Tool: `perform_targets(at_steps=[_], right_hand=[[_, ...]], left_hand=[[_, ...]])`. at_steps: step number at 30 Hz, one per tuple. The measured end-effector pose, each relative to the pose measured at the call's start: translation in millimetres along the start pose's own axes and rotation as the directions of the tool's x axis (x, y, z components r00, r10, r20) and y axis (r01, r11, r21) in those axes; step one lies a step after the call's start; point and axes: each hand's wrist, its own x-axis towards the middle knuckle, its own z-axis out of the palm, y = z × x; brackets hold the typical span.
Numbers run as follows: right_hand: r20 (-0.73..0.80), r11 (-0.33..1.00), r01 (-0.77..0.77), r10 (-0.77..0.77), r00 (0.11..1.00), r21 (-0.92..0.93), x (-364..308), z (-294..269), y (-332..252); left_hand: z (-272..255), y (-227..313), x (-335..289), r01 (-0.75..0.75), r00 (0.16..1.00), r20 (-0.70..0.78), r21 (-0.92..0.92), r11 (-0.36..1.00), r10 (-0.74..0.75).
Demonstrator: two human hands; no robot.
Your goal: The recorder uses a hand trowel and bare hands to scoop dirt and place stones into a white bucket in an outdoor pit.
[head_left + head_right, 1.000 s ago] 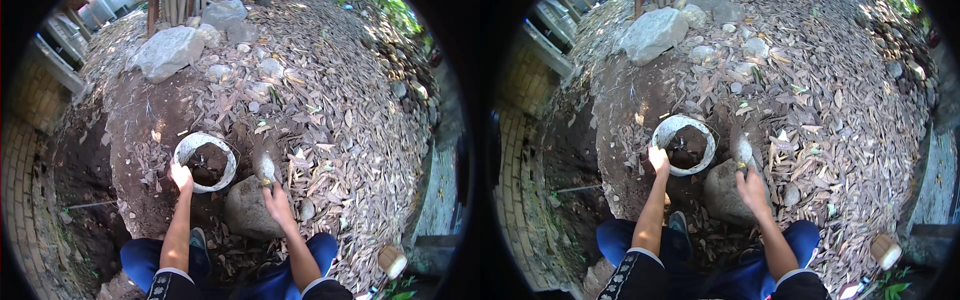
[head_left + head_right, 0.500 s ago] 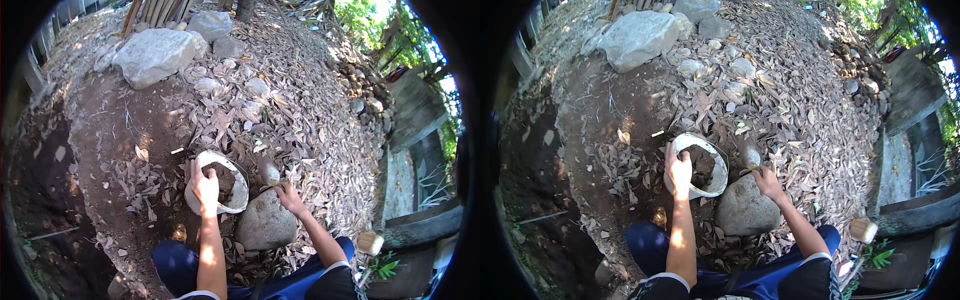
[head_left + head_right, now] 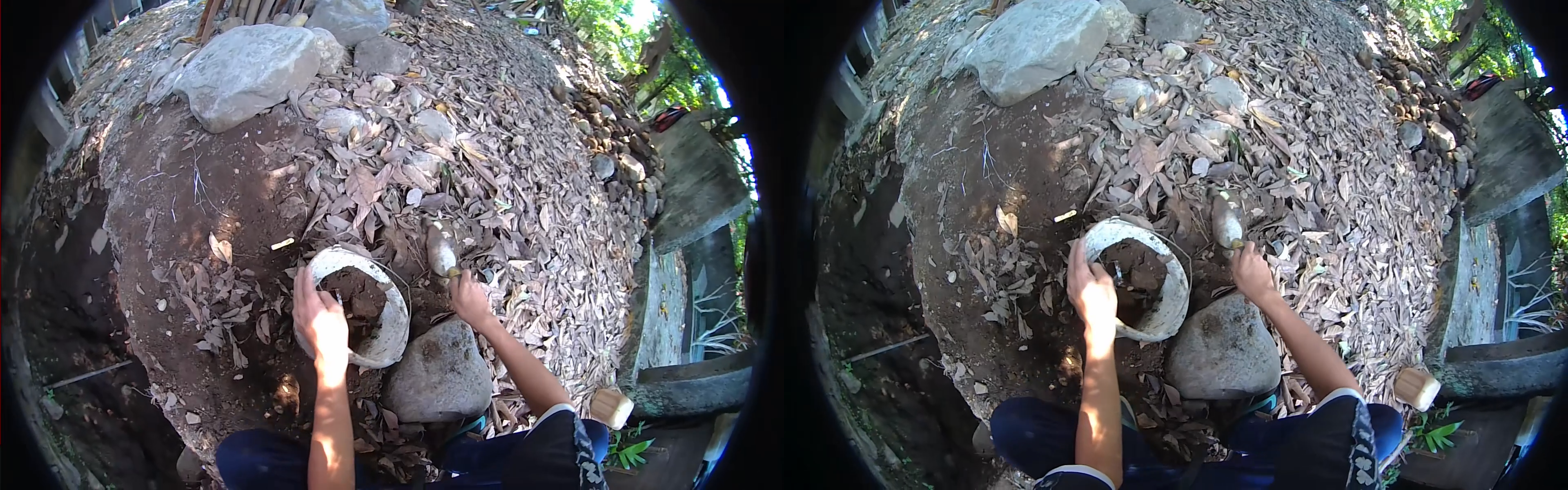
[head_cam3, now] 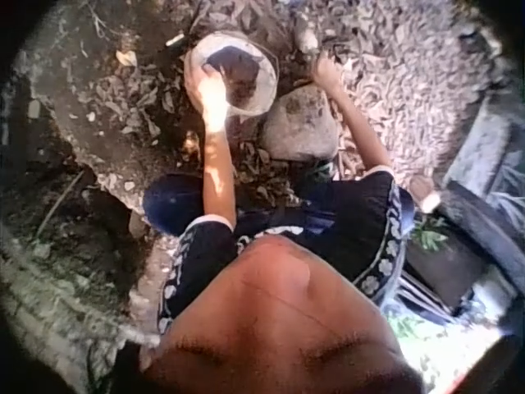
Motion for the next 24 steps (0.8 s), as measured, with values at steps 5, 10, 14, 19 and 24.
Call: perform_targets(at_steps=[5, 10, 14, 19, 24], right_hand=[[0.001, 0.982, -0.004, 0.005, 1.000, -0.191, 15.2, -35.2, -25.6], [-0.175, 0.935, 0.344, -0.354, 0.919, -0.085, 84.8, 3.1, -54.7], [-0.252, 0.880, 0.264, -0.380, 0.890, -0.395, 123.0, 48.9, -77.9], [-0.034, 0.925, 0.304, -0.319, 0.947, -0.227, 143.1, 59.1, -100.4], [-0.229, 0.982, 0.170, -0.184, 0.956, -0.082, 146.9, 63.5, -98.5]], left_hand=[[-25.6, -29.5, -0.7, 0.047, 0.996, 0.070, 0.155, 0.987, -0.058], [-18.5, -15.3, -3.4, -0.048, 0.999, 0.008, 0.247, 0.968, 0.048], [-15.8, -10.1, -4.3, -0.066, 0.998, 0.025, 0.299, 0.952, 0.061], [-21.6, -17.3, -2.9, -0.044, 0.999, 0.040, 0.353, 0.935, 0.032], [-24.5, -9.2, 4.5, 0.075, 0.996, 0.032, 0.293, 0.953, -0.088]])
